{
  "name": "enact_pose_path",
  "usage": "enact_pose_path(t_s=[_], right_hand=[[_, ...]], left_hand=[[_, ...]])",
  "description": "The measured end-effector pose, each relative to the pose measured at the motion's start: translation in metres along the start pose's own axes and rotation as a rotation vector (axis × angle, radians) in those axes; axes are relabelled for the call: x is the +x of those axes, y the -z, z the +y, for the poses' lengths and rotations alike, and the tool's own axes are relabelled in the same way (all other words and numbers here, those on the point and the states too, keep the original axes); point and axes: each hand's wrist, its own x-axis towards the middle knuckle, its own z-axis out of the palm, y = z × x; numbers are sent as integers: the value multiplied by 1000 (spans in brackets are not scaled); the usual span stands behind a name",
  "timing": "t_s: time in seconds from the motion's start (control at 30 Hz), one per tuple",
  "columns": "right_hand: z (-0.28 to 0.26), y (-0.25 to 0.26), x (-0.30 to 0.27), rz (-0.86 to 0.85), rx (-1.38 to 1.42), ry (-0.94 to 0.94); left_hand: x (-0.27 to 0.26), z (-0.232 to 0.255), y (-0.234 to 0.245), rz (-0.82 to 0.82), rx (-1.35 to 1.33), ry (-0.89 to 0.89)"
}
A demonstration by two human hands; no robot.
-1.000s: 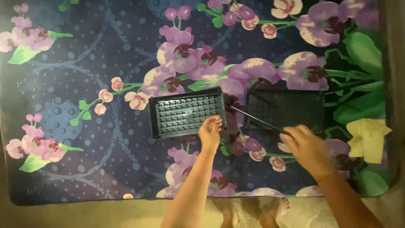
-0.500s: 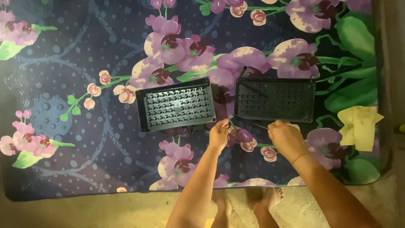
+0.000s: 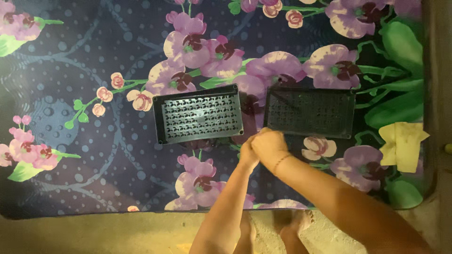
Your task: The person assembles a black plastic tray by inserting metal rods into its slots. They wipe the tray with a yellow cloth, then repeatedly insert and remove the rods to fit them into place.
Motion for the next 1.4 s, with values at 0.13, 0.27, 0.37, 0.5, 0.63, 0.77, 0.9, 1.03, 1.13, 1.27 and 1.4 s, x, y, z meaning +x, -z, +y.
enact_pose_path(t_s=[0.13,0.27,0.37,0.5,0.63,0.77,0.9,1.03,1.13,1.27,1.4], right_hand=[[-6,-15,18,-34,-19,-46],[-3,-19,20,-50,-17,-66],[-1,-10,19,-10,-36,-81],[6,3,-1,50,-68,-105],[27,25,-17,-12,-89,-67],[56,60,-39,32,-6,-65],[81,98,-79,-49,-46,-88],[115,131,-125,-29,-58,-101],[144,143,-155,-77,-110,-25],[178,127,-176,-214,21,-185],[207,97,-183,-112,477,-434]], left_hand=[[-5,16,4,2,327,-143],[-8,24,0,-37,606,-278],[-6,35,-10,135,609,-402],[3,46,-19,68,856,-355],[5,33,-16,81,402,-337],[18,3,-2,107,93,-251],[28,-4,-24,-2,49,79],[27,31,-68,-30,96,-69],[13,70,-88,-40,115,-141],[-13,113,-108,21,214,-93],[-28,133,-123,40,208,-99]])
